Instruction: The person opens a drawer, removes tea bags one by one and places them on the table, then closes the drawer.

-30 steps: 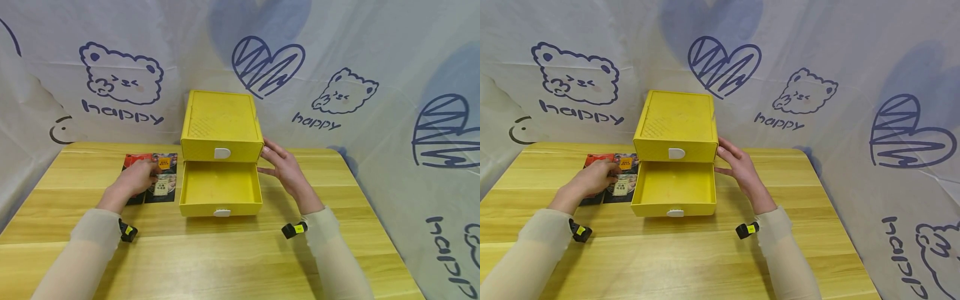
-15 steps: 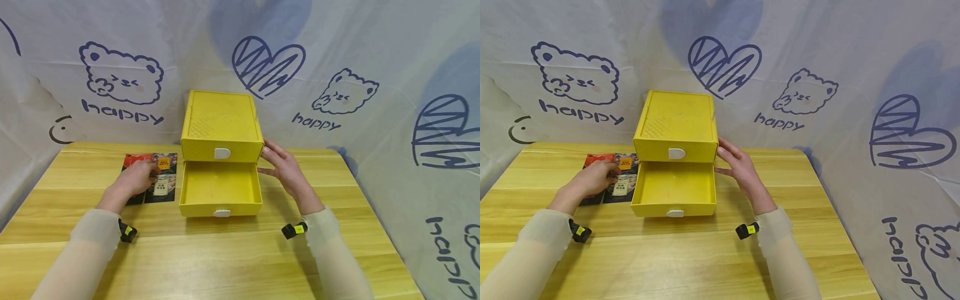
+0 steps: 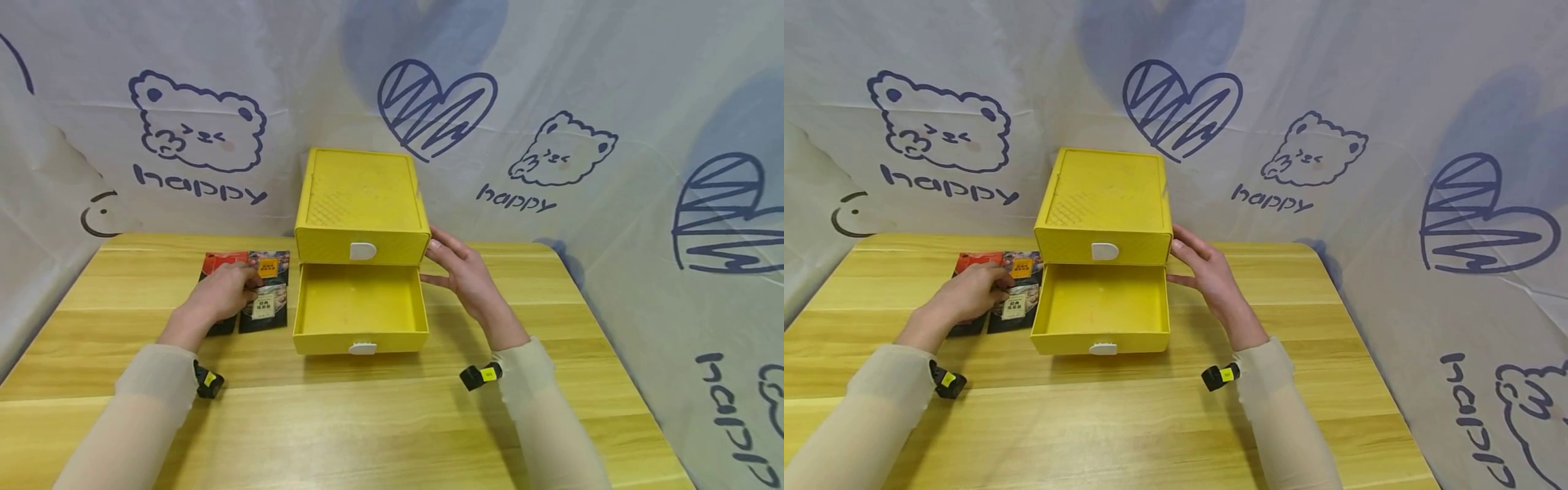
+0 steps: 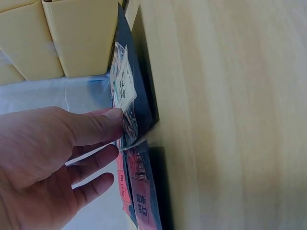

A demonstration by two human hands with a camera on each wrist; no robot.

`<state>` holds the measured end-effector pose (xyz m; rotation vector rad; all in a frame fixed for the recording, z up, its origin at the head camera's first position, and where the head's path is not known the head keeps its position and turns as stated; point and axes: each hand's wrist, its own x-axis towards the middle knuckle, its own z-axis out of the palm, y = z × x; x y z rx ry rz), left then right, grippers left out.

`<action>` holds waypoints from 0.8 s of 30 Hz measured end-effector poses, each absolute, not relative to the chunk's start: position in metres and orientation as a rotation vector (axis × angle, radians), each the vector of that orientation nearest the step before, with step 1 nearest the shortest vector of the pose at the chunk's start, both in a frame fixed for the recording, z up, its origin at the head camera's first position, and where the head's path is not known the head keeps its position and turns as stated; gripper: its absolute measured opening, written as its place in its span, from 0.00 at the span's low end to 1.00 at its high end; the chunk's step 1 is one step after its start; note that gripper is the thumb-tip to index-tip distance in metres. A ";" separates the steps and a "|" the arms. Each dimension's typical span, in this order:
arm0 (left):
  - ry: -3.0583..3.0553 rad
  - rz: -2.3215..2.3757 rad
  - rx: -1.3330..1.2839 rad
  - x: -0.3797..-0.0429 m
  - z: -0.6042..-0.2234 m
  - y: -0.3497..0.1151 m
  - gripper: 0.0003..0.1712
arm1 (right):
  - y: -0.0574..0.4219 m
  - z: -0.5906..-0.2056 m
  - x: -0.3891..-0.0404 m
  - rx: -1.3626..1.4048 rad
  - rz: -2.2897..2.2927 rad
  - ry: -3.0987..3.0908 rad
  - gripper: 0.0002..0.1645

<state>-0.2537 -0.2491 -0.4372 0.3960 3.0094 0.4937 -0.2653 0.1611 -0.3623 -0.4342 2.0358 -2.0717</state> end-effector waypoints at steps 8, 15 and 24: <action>3.056 0.522 0.391 -0.252 -0.434 -0.251 0.13 | 0.161 -0.362 -0.265 -0.419 -2.067 2.036 0.30; 3.205 0.639 0.427 -0.243 -0.422 -0.246 0.12 | 0.161 -0.362 -0.265 -0.419 -2.061 2.045 0.30; 3.345 0.946 0.353 -0.224 -0.392 -0.230 0.13 | 0.161 -0.362 -0.264 -0.416 -2.061 2.043 0.30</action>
